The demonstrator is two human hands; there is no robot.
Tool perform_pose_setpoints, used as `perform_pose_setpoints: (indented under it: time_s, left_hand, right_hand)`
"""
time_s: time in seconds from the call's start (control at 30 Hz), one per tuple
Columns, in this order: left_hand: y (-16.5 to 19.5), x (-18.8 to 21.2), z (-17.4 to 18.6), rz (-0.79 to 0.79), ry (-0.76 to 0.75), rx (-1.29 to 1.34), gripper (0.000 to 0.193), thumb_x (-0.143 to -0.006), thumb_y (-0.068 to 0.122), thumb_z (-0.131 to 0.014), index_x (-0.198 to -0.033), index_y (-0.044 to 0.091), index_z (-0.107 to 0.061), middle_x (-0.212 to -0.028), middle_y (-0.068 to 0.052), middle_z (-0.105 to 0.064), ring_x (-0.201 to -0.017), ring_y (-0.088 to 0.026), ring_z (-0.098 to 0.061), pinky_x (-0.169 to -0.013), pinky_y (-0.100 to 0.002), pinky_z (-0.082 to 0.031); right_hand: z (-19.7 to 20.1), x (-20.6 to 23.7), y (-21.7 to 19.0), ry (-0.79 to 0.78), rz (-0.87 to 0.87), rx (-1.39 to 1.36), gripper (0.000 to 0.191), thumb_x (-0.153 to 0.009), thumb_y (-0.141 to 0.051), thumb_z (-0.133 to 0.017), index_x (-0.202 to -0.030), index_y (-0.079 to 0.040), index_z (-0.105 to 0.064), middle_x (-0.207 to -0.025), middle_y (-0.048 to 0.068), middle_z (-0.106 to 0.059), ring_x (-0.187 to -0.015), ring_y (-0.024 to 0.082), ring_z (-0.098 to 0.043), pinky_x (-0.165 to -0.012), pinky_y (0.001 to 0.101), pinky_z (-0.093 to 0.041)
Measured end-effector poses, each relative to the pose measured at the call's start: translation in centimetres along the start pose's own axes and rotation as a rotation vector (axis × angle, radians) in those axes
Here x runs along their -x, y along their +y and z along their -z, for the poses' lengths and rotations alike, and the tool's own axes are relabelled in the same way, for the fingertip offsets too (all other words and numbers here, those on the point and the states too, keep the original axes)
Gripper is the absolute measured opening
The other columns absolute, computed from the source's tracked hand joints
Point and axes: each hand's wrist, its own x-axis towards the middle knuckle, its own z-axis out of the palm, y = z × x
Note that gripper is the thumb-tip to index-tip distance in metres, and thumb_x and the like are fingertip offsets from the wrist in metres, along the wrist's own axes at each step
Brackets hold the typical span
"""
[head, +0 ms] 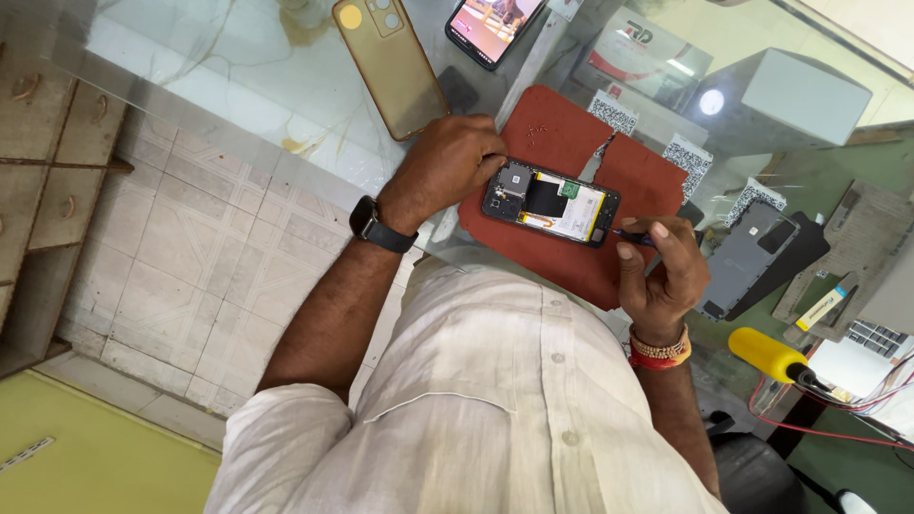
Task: The person repairs a disassembled smartphone lying on a red mat on a glass counter. They use a small handheld tool to pry and adjust internal components, press parts into place, and reposition the phone while working on its internals.
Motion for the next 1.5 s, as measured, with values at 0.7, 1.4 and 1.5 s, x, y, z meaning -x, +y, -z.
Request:
perform_pose_setpoints:
  time_s: [0.7, 1.4, 1.5]
  left_hand:
    - [-0.4, 1.7, -1.6, -0.025, 0.196, 0.134, 0.006, -0.086, 0.001, -0.074, -0.091, 0.002, -0.071, -0.09, -0.011, -0.066, -0.083, -0.03, -0.068, -0.074, -0.04, -0.054]
    - [-0.6, 0.6, -2.5, 0.106, 0.197, 0.261, 0.005, -0.085, 0.0, -0.076, -0.09, 0.001, -0.077, -0.086, -0.007, -0.071, -0.072, -0.018, -0.069, -0.063, -0.031, -0.055]
    - [-0.6, 0.6, -2.9, 0.117, 0.208, 0.254, 0.001, -0.09, 0.001, -0.076, -0.09, 0.001, -0.077, -0.087, -0.007, -0.07, -0.071, -0.016, -0.067, -0.062, -0.03, -0.054]
  right_hand:
    - [0.1, 1.5, 0.8, 0.056, 0.043, 0.171, 0.052, -0.099, 0.0, -0.081, -0.141, -0.015, -0.055, -0.1, 0.013, -0.07, -0.09, 0.024, -0.068, -0.07, 0.032, -0.051]
    - [0.7, 0.1, 0.4, 0.028, -0.082, -0.145, 0.042, -0.109, 0.006, -0.055, -0.146, -0.011, -0.049, -0.119, 0.021, -0.071, -0.108, 0.03, -0.073, -0.093, 0.0428, -0.06]
    - [0.8, 0.4, 1.1, 0.007, -0.032, -0.033, 0.044, -0.103, 0.003, -0.065, -0.143, -0.013, -0.054, -0.111, 0.019, -0.07, -0.103, 0.028, -0.072, -0.084, 0.0393, -0.058]
